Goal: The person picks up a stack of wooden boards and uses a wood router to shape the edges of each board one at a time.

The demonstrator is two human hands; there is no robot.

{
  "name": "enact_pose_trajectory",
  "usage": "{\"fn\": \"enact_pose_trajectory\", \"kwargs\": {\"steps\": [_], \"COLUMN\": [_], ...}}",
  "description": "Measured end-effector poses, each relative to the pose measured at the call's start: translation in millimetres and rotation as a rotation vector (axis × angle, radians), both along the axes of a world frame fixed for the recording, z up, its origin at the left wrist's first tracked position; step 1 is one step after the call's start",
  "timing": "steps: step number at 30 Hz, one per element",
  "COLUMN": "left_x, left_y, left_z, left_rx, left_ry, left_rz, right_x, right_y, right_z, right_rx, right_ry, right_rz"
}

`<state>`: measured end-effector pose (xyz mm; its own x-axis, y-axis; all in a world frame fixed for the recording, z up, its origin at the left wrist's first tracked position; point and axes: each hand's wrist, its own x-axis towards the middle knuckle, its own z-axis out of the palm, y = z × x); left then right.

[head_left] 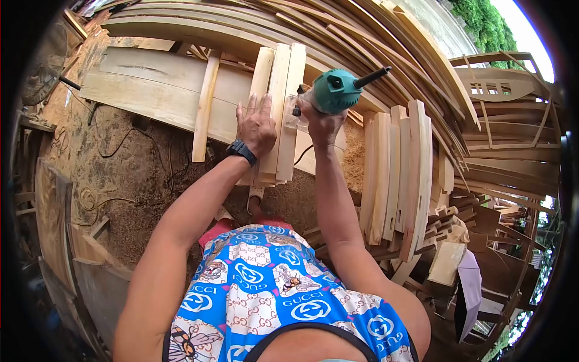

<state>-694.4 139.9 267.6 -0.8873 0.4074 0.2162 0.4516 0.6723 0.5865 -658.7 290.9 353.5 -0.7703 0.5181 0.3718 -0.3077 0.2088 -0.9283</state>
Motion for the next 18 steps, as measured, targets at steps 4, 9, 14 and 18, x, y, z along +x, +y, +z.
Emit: {"fn": "enact_pose_trajectory", "kwargs": {"steps": [4, 9, 14, 18], "left_x": [-1.2, 4.1, 1.2, 0.3], "left_y": [-1.1, -0.8, -1.2, -1.2], "left_z": [-2.0, 11.7, 14.9, 15.4], "left_rx": [-0.011, -0.085, -0.131, -0.12], "left_ry": [0.053, 0.135, 0.139, 0.14], "left_rz": [-0.03, -0.036, -0.06, -0.055], "right_x": [-39.7, -83.2, -140.3, -175.8], "right_y": [20.2, 36.5, 57.6, 71.1], "right_z": [-5.4, 0.5, -20.6, -22.7], "right_rx": [0.083, 0.156, 0.033, 0.019], "right_ry": [0.003, 0.026, 0.182, 0.193], "right_rz": [0.005, -0.029, -0.042, -0.023]}}
